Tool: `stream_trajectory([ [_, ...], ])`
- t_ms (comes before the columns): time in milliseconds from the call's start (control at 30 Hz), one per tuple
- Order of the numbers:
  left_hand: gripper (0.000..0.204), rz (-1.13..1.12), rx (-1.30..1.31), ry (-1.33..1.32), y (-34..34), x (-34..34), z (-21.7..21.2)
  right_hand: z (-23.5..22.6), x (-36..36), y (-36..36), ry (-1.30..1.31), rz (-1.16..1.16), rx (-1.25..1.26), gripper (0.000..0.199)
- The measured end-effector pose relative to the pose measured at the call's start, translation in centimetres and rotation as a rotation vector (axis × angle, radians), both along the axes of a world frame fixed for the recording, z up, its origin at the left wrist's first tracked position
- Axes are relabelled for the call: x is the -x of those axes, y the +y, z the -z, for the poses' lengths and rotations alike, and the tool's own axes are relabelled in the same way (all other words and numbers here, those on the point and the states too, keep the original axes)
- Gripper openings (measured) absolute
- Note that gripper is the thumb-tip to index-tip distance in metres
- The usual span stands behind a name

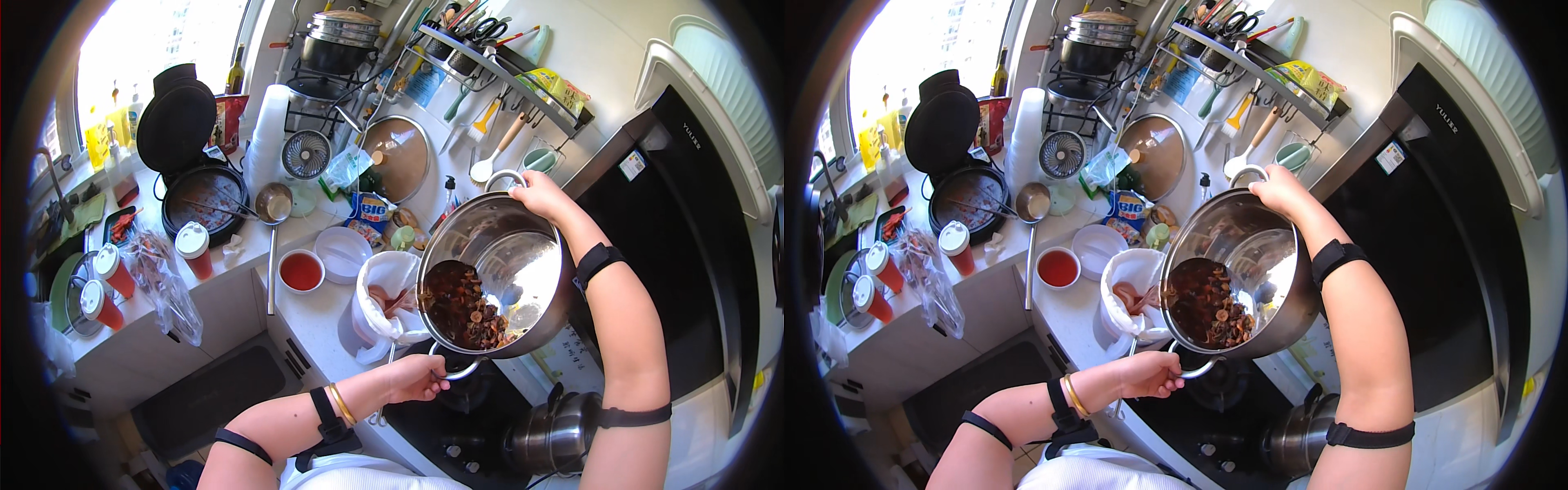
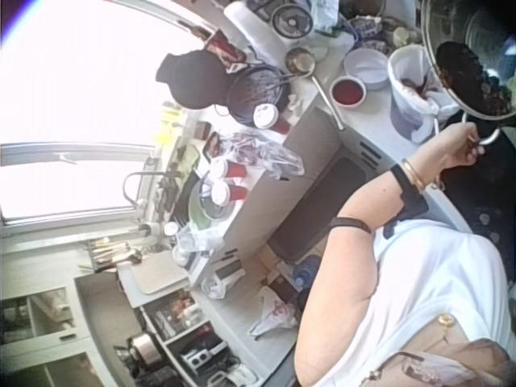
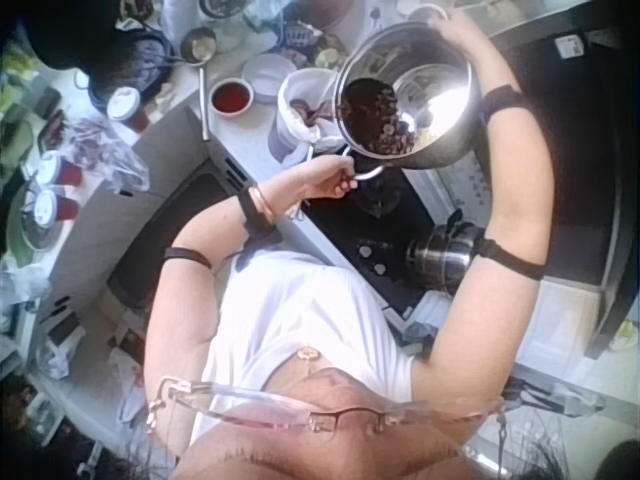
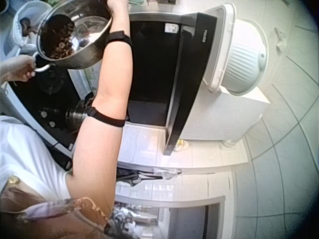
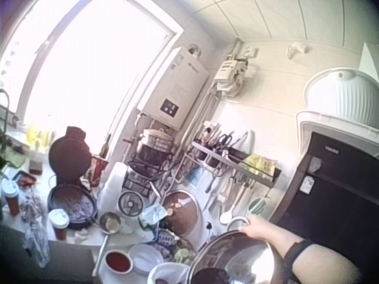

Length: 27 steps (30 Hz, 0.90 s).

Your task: The recorder strains solids from a large pot of liquid into a container and then stores several cups in the refrigerator.

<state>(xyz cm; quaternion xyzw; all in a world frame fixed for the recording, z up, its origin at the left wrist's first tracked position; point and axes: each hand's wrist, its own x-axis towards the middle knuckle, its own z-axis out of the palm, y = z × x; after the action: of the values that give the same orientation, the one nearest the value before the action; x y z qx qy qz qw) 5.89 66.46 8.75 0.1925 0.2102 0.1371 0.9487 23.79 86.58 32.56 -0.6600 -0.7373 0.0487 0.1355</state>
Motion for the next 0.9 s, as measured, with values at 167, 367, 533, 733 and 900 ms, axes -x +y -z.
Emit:
stream_trajectory([
  [167,0.012,0.007,-0.003,0.007,0.1,0.0,0.0,0.0,0.4,0.1,-0.05,-0.019,-0.03,0.036],
  [367,0.011,0.004,-0.007,0.007,0.4,0.0,0.3,0.0,1.4,0.1,-0.084,-0.028,-0.062,0.036],
  [533,0.01,0.006,-0.008,0.013,0.5,-0.1,0.3,0.0,1.7,0.1,-0.109,-0.027,-0.077,0.037],
  [733,0.008,-0.005,-0.011,0.015,0.6,-0.2,0.5,-0.2,2.2,0.2,-0.139,-0.016,-0.071,0.037],
  [900,0.008,0.001,-0.014,0.021,0.8,-0.2,0.6,-0.1,2.8,0.2,-0.163,-0.023,-0.092,0.036],
])
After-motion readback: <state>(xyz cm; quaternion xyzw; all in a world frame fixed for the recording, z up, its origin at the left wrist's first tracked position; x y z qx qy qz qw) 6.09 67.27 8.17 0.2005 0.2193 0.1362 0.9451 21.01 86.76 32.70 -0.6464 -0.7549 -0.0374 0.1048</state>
